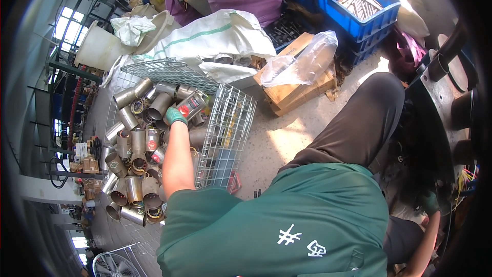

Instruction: The person places metal cylinders and components into an industrial hydraulic press, operates the lever to press them together, and removes the assembled units.

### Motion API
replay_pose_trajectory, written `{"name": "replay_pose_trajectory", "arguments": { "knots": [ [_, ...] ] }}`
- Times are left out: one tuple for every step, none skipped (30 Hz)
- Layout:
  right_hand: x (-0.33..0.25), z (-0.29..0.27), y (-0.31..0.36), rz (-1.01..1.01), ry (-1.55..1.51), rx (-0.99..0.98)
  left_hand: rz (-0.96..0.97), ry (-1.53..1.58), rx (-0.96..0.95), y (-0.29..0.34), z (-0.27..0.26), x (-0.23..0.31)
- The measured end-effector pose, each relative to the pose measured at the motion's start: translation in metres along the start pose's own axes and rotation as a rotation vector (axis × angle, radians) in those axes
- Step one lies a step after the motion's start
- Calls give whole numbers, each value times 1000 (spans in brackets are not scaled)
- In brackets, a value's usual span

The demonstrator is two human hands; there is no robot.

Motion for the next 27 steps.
{"name": "replay_pose_trajectory", "arguments": {
  "knots": [
    [-4,-2,-7,1,35,-4,23,-4,1,8,-13,8],
    [-12,-39,58,115,147,104,-78,-36,-91,80,64,-55],
    [-26,-39,60,107,139,102,-152,-8,-172,95,64,-36],
    [-38,-34,58,106,120,69,-174,-12,-237,114,65,-16],
    [-48,-25,50,94,94,31,-196,-1,-301,128,62,6],
    [-60,-18,43,81,76,30,-222,8,-371,144,63,24],
    [-81,-18,57,-26,115,63,-256,-27,-402,184,83,28],
    [-104,-17,69,-140,153,92,-313,-36,-453,221,102,34],
    [-120,-13,79,-198,133,113,-337,-57,-520,266,122,42],
    [-142,-8,76,-159,202,55,-347,-71,-565,296,128,55],
    [-170,-6,74,-271,274,105,-380,50,-725,299,147,60],
    [-193,-7,83,-352,354,175,-434,46,-792,328,170,61],
    [-216,-4,88,-368,334,207,-430,49,-828,362,192,74],
    [-243,-2,98,-381,317,243,-430,51,-868,393,215,86],
    [-269,2,111,-447,333,265,-377,64,-971,424,248,96],
    [-290,5,121,-506,351,292,-364,80,-1091,466,282,111],
    [-313,10,131,-602,356,315,-326,86,-1209,515,313,130],
    [-335,15,145,-686,376,346,-299,99,-1336,569,342,148],
    [-345,18,149,-756,382,378,-323,82,-1458,626,365,164],
    [-354,23,154,-822,396,409,-350,64,-1582,684,378,180],
    [-361,24,160,-840,357,445,-316,1,-1707,749,386,189],
    [-368,26,162,-869,320,479,-275,23,-1891,807,389,196],
    [-369,25,164,-885,287,550,207,-48,-2012,851,394,204],
    [-365,24,164,-891,256,623,-85,78,-2208,912,384,194],
    [-359,21,168,-905,230,741,-413,149,-2371,974,371,184],
    [-355,19,170,-938,205,845,-527,141,-2464,1017,360,165],
    [-347,17,173,-980,166,946,-572,182,-2543,1057,346,148]
  ]
}}
Point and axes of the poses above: each hand's wrist, its own y-axis away from the middle knuckle, its own z-axis out of the palm, x = y × z, the point moved 9 cm from there along -y, towards the middle knuckle, and after that the axes turned 9 degrees about -y, right-handed, at the moved point
